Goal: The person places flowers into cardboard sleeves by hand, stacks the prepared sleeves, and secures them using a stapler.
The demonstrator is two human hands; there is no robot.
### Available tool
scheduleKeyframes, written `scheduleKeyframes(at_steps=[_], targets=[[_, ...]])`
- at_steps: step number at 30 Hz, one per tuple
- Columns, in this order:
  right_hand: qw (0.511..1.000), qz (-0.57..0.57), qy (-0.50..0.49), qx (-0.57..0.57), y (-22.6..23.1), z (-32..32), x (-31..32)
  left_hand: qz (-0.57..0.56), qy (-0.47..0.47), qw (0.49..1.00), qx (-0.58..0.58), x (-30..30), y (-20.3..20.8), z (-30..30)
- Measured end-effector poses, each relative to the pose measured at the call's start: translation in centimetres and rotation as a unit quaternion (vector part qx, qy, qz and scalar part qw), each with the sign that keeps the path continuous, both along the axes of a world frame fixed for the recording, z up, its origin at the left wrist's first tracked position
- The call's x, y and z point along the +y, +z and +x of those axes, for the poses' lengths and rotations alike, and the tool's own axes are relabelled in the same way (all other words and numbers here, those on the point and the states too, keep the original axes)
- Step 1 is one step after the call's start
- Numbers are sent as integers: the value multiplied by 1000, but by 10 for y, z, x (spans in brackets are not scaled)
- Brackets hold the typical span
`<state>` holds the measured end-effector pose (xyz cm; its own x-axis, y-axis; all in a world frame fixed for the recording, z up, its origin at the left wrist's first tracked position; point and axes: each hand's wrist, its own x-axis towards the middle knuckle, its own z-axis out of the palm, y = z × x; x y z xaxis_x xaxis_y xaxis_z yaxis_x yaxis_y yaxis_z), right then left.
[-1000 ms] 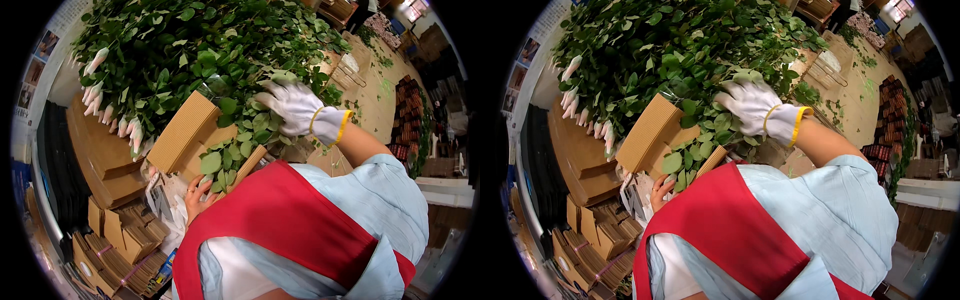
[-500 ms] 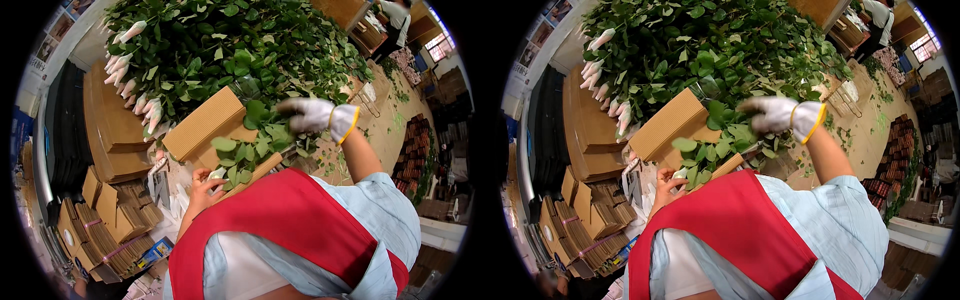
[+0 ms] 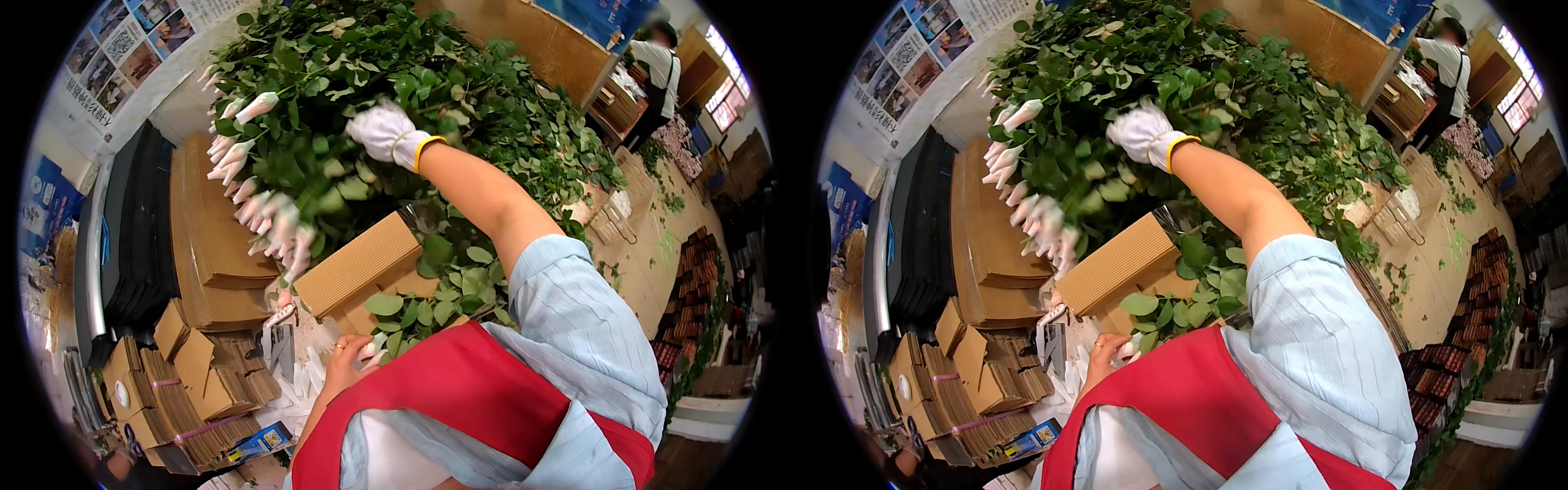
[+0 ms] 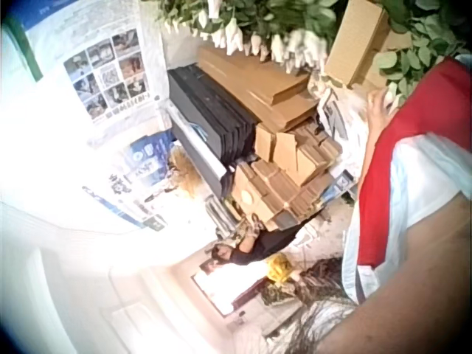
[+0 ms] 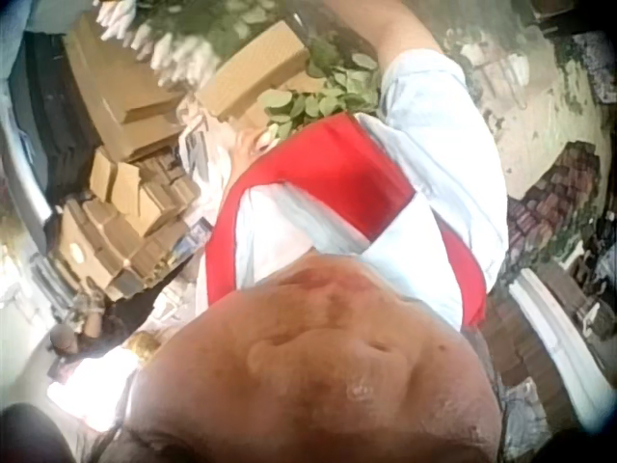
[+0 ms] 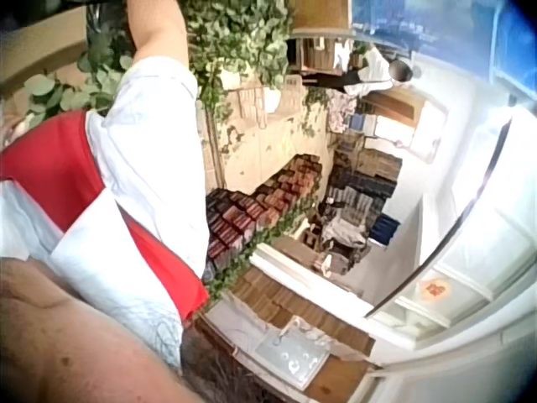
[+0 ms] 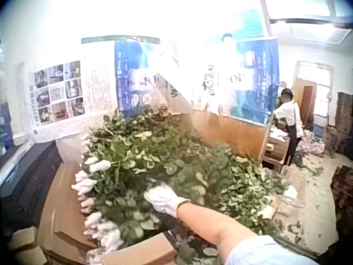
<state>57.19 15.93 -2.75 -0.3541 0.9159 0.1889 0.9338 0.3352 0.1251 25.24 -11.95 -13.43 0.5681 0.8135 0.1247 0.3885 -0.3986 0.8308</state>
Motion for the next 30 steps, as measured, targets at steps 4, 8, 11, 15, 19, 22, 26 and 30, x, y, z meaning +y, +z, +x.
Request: scheduleKeyframes(at_steps=[4, 8, 11, 15, 19, 22, 26, 30], targets=[[970, 226, -31, 84, -1, -12, -1, -9, 1, 1000, 0, -2, 6, 0], [990, -73, -117, 26, -43, -2, -6, -60, 10, 998, 26, -3, 11, 0], [993, -31, -107, 44, -27, -8, -2, -27, 7, 999, 39, -2, 18, 5], [976, 191, -87, 67, -12, -11, -3, 14, -2, 1000, 10, 5, 12, 8], [940, 326, 17, 97, 56, -45, -65, 68, -9, 998, -8, 3, 1, 4], [956, 276, 71, 75, 100, -73, -115, 38, 65, 997, 21, -12, -15, -12], [976, 206, 63, 38, 133, -28, -225, -2, 18, 999, -48, -6, 11, 5], [997, 69, 9, 16, 80, -2, -272, -52, 14, 997, -56, 0, -5, 6]])
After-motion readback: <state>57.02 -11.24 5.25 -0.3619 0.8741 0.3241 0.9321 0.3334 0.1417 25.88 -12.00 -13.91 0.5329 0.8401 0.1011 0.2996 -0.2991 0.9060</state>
